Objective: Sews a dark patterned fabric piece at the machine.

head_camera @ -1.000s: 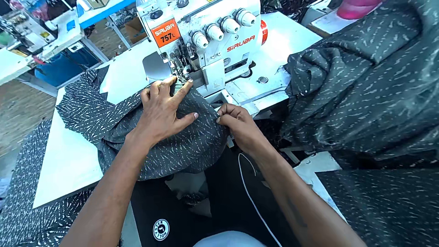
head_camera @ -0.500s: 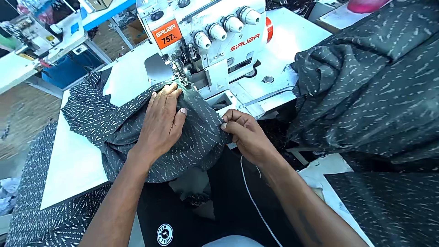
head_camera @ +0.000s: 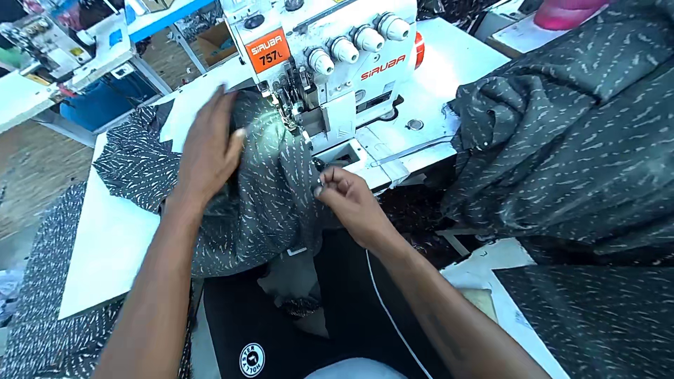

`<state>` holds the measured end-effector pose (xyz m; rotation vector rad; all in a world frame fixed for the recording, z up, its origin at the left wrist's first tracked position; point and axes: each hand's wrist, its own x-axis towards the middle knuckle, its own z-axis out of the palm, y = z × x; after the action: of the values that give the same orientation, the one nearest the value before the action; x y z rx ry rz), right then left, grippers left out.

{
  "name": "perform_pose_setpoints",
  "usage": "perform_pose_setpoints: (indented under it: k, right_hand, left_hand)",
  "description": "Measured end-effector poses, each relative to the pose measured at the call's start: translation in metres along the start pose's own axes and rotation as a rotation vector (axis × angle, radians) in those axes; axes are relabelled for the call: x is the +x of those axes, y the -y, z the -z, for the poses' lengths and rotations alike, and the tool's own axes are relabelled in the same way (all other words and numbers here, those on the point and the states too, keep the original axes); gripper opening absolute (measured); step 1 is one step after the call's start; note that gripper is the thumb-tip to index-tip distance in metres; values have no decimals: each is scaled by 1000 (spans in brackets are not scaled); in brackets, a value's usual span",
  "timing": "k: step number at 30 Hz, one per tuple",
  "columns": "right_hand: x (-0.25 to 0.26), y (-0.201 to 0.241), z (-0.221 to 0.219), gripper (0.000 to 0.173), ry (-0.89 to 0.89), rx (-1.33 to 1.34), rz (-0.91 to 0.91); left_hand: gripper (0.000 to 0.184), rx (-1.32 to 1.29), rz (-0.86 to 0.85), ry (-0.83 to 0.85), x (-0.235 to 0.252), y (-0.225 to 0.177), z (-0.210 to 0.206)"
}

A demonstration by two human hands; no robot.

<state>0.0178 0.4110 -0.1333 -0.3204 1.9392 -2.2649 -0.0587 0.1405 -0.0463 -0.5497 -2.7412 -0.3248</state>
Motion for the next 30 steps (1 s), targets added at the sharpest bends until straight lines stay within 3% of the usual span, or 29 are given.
perform_pose_setpoints:
  k: [2,4,7,9,11,12,14,16,19,22,25,27,30]
  right_hand:
    - [-21,-3,18,20,156,-5,-64]
    - [-27,-14,33,27,294,10,-128]
    - [-35,-26,33,29,435,-49,-134]
    - [-52,-17,27,28,472,32,-122]
    - [-72,-13,27,28,478,158,-132]
    - [-80,-18,26,26,454,194,-145]
    - [-97,-37,20,22,366,214,-207]
    - [-112,-47,14,16,291,225,-236]
    - [-125,-42,14,9,212,160,-253]
    - [-139,-42,20,11,163,123,-282]
    - [-139,-40,24,15,212,173,-246]
    - [-139,-39,24,20,255,207,-227]
    - [-140,-42,24,22,302,271,-215]
  left_hand:
    - [70,79,352,-59,-74,4,13]
    - [81,120,632,40,-137,28,7]
    - [35,-43,763,33,-167,52,13]
    - [30,-308,808,-160,-147,64,44]
    - [30,-514,748,-398,-114,80,81]
    - [37,-536,704,-415,-99,83,97]
    - [67,-427,607,-265,-74,68,113]
    - [87,-168,409,-107,-61,24,104]
    - [59,-37,105,46,-91,-68,60]
    - [44,-269,-66,200,-156,-126,2]
    - [58,-465,-6,219,-202,-155,-36]
    - [64,-459,30,198,-217,-166,-47]
    - [48,-360,9,89,-225,-172,-56]
